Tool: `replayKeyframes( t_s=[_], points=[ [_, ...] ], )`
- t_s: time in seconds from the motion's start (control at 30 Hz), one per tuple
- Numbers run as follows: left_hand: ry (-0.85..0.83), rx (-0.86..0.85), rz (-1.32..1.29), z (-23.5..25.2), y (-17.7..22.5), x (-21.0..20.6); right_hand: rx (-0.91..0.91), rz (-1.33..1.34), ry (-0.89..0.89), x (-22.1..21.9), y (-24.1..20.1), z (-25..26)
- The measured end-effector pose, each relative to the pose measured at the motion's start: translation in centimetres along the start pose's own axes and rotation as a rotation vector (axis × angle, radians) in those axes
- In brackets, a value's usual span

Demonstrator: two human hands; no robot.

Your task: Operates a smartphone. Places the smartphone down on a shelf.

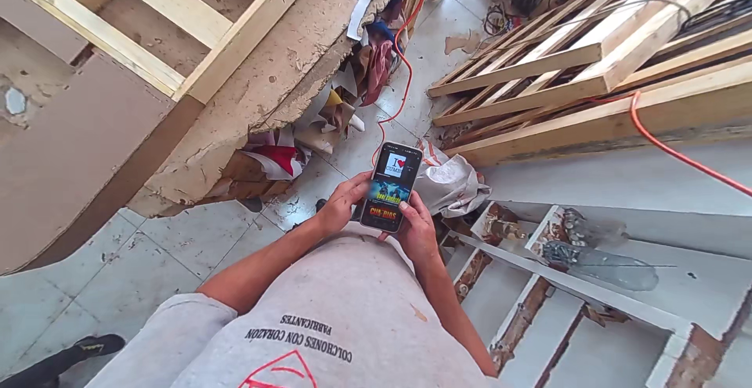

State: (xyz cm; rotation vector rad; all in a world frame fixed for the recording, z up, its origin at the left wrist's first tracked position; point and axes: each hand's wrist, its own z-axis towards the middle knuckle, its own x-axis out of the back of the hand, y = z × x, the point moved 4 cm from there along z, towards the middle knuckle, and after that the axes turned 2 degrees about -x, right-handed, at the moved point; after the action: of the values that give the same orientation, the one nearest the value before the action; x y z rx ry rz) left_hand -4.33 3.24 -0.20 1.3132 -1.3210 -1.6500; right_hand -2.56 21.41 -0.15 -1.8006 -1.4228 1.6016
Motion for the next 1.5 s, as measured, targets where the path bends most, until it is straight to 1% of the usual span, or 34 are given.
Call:
replayKeyframes(
  t_s=[0.23, 0.4, 0.57, 0.83, 0.97, 1.13, 1.3, 1.5],
  points=[
    [-0.008, -0.002, -0.002, -0.09, -0.09, -0.11, 0.001, -0.010, -0.015, 0.27, 0.09, -0.17],
    [-0.009, 0.004, -0.005, -0.09, -0.10, -0.09, -0.015, -0.028, 0.034, 0.18, 0.13, -0.02],
    [-0.004, 0.005, 0.010, -0.02, -0.04, -0.02, -0.014, 0.034, 0.017, 0.14, 0.09, 0.11],
    [-0.006, 0.024, 0.008, 0.10, -0.11, 0.10, -0.005, -0.006, -0.019, 0.29, 0.18, 0.20],
    [-0.007, 0.033, 0.013, 0.15, -0.10, 0.18, -0.013, -0.042, 0.020, 0.10, 0.14, 0.20],
    [-0.005, 0.029, 0.012, 0.06, -0.17, 0.32, -0.018, 0.006, 0.052, -0.13, 0.24, 0.25],
    [-0.011, 0.025, 0.012, 0.01, -0.21, 0.47, -0.022, 0.033, 0.038, -0.27, 0.25, 0.19],
    [-0.012, 0.028, 0.019, -0.20, -0.24, 0.63, -0.011, 0.006, 0.007, -0.33, 0.42, 0.05]
  ],
)
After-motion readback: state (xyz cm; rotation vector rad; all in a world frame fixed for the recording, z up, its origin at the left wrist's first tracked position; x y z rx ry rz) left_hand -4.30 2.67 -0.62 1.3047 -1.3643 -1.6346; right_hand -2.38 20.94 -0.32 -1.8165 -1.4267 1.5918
